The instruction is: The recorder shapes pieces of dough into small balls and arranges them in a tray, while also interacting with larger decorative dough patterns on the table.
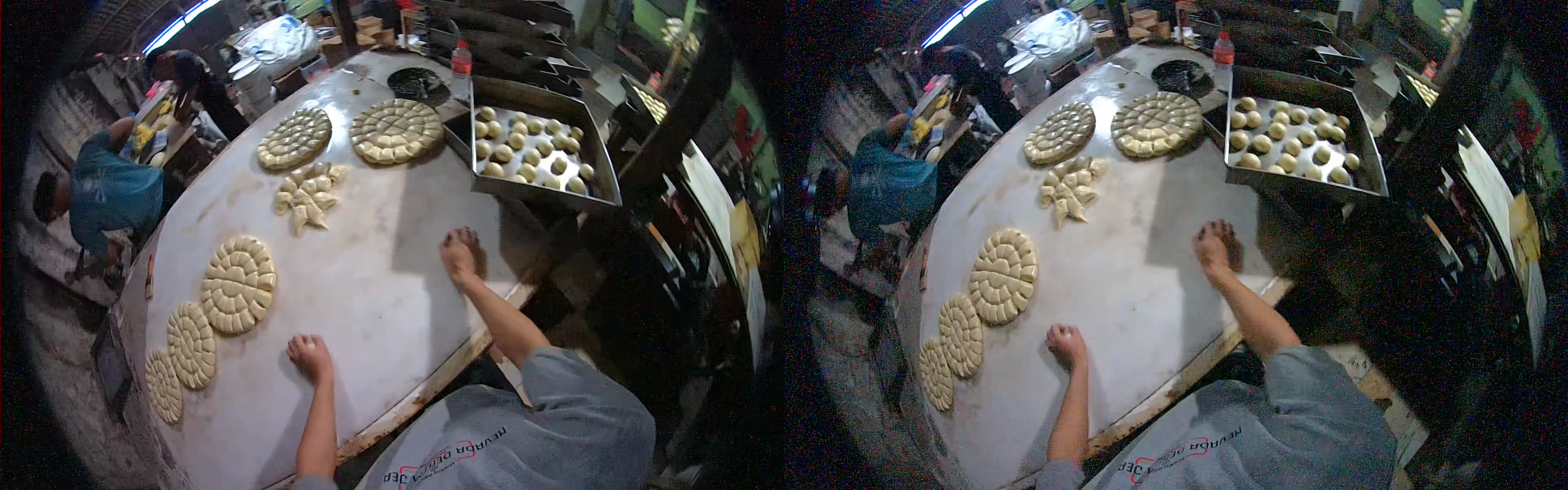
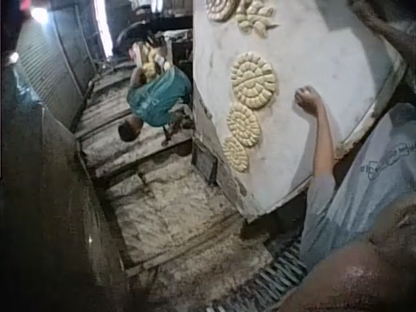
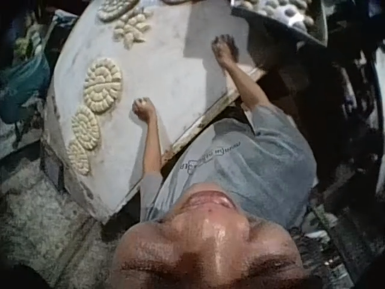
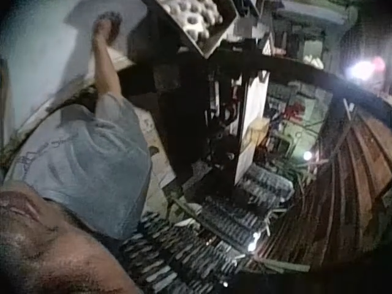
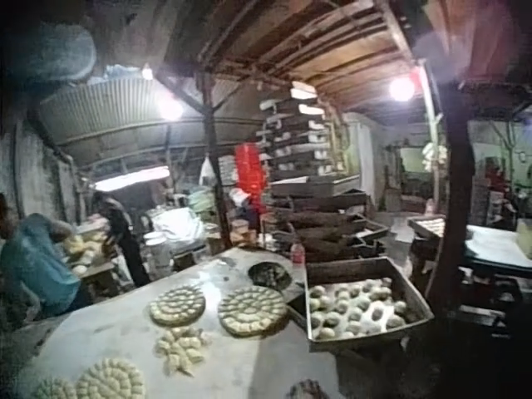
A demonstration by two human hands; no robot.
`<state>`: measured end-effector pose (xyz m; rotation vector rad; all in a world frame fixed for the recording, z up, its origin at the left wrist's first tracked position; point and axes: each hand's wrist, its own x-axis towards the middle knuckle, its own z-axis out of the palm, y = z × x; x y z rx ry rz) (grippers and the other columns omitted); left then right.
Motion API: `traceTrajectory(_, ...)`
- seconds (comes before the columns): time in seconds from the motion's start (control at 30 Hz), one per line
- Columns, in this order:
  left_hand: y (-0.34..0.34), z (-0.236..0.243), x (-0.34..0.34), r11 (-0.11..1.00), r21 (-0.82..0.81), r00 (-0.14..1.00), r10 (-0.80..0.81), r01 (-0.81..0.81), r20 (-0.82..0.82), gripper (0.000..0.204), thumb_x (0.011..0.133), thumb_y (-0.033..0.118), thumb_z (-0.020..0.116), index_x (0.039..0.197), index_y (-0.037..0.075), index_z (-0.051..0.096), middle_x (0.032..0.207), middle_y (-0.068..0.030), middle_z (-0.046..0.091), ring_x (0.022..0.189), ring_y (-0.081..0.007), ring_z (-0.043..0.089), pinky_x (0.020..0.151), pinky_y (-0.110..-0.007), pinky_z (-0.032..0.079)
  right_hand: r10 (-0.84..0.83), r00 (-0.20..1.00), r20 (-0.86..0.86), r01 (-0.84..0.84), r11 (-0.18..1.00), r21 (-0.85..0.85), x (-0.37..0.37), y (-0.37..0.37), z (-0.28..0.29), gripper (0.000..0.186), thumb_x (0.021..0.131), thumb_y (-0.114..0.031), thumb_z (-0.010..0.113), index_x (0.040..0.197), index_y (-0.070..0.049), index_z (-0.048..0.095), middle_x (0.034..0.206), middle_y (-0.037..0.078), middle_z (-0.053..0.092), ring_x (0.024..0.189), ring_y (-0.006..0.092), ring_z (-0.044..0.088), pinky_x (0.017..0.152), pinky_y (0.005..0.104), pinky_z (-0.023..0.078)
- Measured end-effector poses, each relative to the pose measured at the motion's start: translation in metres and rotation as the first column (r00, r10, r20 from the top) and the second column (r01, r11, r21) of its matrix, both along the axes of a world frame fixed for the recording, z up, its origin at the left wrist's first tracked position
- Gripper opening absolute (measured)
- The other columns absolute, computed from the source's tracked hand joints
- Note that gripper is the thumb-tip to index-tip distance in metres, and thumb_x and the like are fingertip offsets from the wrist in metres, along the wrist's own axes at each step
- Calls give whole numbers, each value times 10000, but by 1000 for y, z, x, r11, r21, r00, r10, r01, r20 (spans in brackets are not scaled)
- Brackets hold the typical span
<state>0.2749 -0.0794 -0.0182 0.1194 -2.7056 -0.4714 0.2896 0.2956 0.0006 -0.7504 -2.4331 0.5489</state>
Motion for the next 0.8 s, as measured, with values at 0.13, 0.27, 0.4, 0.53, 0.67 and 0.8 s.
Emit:
traceTrajectory(0.13,50,8,7,978,149,987,-155,148,39,82,722,108,563,701,30,550,777,-141,559,827,-315,501,758,-430,414,101,981,167,-64,975,-214,11,-42,-11,144,716,-163,613,822,-71,583,933,102,563,896,310,490,778,410,405)
traceTrajectory(0.27,22,17,86,929,40,930,-369,368,8,83,701,92,582,662,34,538,802,-144,550,805,-323,497,746,-427,415,383,914,-134,-352,913,207,81,-48,-26,107,734,-135,595,813,-70,564,902,95,547,913,316,474,784,432,396)
traceTrajectory(0.4,-93,-7,83,979,-159,990,-135,128,-35,100,757,107,544,700,26,532,806,-138,540,822,-320,498,741,-435,423,256,967,-14,-247,946,210,101,-5,7,116,743,-140,575,835,-70,576,910,113,538,888,321,502,806,414,403)
traceTrajectory(0.53,-66,20,22,980,-76,976,191,-183,106,107,792,101,512,758,2,534,858,-158,538,831,-330,498,744,-426,426,150,978,144,-145,988,-46,57,23,-18,198,727,-159,585,887,-42,580,975,166,557,927,350,517,809,466,424)
traceTrajectory(0.67,-62,-2,44,1000,-23,990,-9,12,141,137,700,100,579,766,-11,532,861,-171,525,842,-360,497,750,-438,426,195,934,300,-190,981,-46,55,-14,13,278,690,-178,611,908,-9,583,982,171,548,924,347,522,769,426,469)
traceTrajectory(0.8,-72,25,76,973,-83,817,-132,215,562,289,627,68,643,902,24,564,929,-150,546,878,-301,536,762,-418,457,461,850,255,-472,881,-22,89,-5,15,337,646,-155,643,936,-4,560,967,144,528,872,310,510,763,373,463)
